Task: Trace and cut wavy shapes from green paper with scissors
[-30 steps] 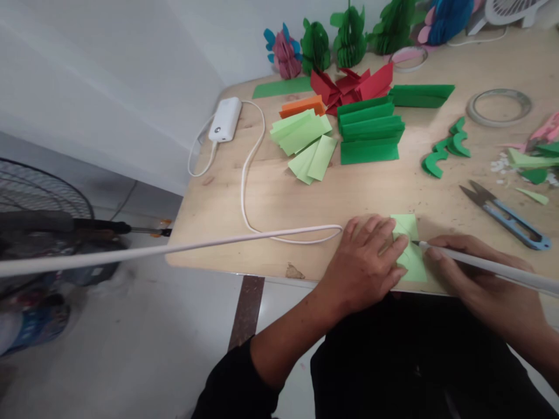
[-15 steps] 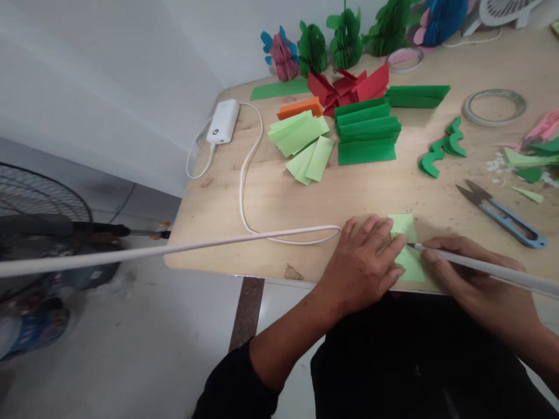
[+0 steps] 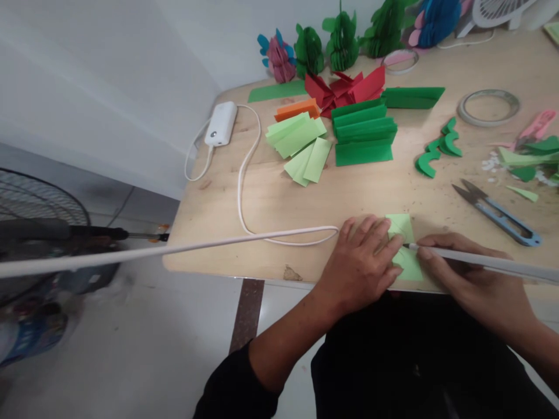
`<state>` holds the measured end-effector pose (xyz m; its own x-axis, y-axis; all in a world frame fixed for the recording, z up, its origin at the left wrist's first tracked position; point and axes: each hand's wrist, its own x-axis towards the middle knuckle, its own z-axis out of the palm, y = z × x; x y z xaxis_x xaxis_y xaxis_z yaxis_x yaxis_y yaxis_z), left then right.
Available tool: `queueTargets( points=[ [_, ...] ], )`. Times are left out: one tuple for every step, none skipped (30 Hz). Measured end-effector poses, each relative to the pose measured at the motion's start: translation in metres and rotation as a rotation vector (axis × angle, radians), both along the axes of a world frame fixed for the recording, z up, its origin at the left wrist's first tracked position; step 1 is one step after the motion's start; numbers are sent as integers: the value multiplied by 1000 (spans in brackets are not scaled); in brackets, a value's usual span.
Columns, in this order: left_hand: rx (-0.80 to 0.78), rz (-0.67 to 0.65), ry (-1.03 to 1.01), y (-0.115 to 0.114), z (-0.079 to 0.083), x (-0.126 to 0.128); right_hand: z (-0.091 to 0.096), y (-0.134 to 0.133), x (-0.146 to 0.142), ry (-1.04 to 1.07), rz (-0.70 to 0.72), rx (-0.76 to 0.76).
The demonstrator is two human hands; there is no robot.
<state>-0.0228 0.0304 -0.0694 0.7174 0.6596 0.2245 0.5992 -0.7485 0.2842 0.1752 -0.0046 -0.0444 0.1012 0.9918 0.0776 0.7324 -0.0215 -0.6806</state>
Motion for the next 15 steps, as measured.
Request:
queueTargets(
  points=[
    [0,1,0,0,0,0,-1,0,1,-2,-28,-6],
    [0,1,0,0,0,0,-1,-1,3,-6,-62,-11],
    [-1,1,1,0,0,0,-2,-1,4,-13,-94,-15],
    [-2,0,1,0,0,0,-2,-2,6,-19,-119,-18],
    [-3,-1,1,0,0,0,-3,-2,7,-21,-136,-21],
    [-3,-2,-1,1,-1,0,-3,-2,8,-20,-141,-26],
    [-3,-2,-2,1,-1,0,-3,-2,9,-18,-139,-33],
    [-3,-1,-3,1,-1,0,-3,-2,9,-17,-133,-34],
    [-4,-1,-4,1,-1,0,-3,-2,8,-15,-127,-32],
    [-5,0,-3,1,0,0,-3,-1,7,-11,-121,-24],
    [-6,1,-2,1,0,0,-3,-1,7,-9,-113,-18],
    [-7,1,2,1,0,0,-3,-1,6,-5,-104,-12],
    [-8,1,7,1,0,0,-3,-1,5,0,-95,-4],
    [-8,0,10,1,0,0,-3,-1,5,8,-83,-1],
    [-8,-1,11,1,-1,0,-3,-1,4,15,-69,0]
  ],
)
